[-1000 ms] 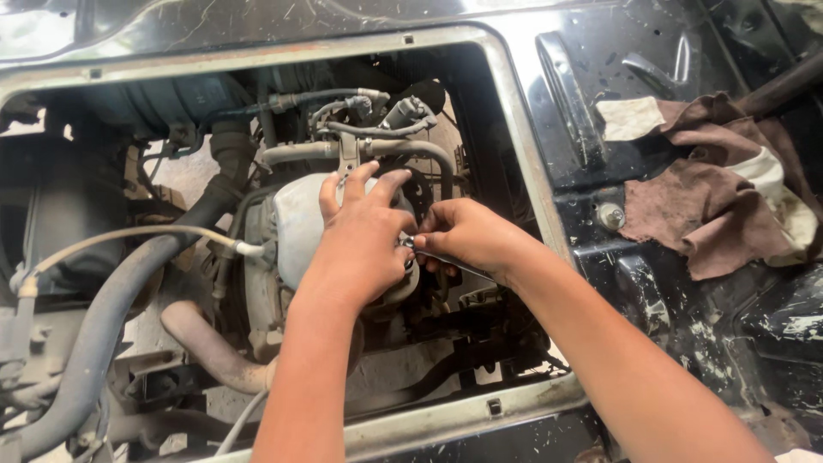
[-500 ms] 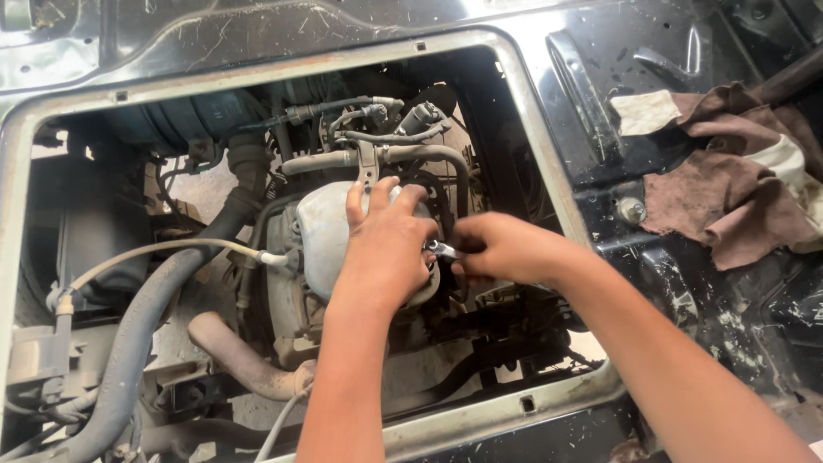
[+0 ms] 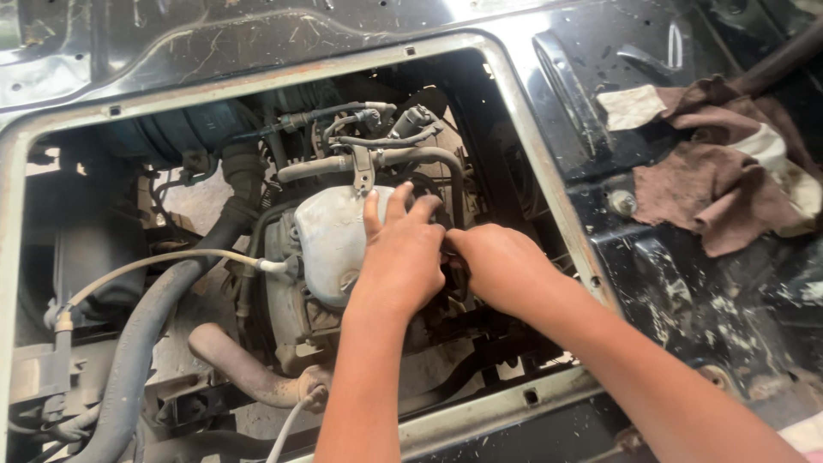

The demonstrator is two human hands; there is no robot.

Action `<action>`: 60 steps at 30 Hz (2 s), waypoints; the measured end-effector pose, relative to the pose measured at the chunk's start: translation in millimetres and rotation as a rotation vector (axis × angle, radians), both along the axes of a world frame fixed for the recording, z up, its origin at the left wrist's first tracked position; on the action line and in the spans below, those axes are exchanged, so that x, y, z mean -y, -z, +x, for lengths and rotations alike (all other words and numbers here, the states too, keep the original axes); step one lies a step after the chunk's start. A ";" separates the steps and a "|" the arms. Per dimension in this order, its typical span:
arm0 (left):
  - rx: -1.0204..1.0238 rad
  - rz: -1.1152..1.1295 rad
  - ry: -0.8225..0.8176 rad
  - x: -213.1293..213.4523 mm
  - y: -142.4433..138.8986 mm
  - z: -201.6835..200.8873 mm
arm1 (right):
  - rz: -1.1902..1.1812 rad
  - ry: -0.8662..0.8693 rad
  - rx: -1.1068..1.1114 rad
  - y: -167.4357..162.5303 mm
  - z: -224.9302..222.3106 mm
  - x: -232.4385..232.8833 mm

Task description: The person uses a wrench to tighten bolts on a car engine component, specifically the valve cover. They repeatedly adjust the wrench and apply force to secure the bolts in place.

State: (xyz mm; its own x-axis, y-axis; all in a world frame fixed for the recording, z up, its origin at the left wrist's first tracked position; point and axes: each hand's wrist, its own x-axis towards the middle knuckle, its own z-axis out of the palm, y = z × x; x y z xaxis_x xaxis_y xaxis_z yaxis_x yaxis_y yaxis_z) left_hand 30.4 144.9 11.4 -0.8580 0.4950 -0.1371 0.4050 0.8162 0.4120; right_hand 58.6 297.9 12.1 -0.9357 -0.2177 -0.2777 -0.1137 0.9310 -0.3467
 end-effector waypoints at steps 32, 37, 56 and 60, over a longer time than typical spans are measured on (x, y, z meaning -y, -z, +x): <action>-0.062 0.026 -0.032 0.6 6.8 2.5 | 0.495 0.009 -0.561 31.4 27.8 -21.8; -0.063 -0.029 0.002 -2.0 9.1 1.0 | 0.459 0.025 -0.592 34.9 27.0 -22.5; -0.283 -0.054 0.039 -16.1 27.9 -1.0 | 0.348 0.038 -0.491 35.3 22.5 -26.1; -0.276 -0.062 0.003 -17.7 26.6 -3.9 | 0.412 0.049 -0.492 38.9 11.8 -25.7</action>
State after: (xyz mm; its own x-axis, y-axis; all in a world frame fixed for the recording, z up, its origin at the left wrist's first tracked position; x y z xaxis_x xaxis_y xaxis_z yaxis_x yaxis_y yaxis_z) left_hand 26.4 162.5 -15.2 -0.8659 0.4952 0.0713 0.4971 0.8353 0.2348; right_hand 70.4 323.5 -26.9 -0.9811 -0.1388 0.1346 -0.1226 0.9849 0.1223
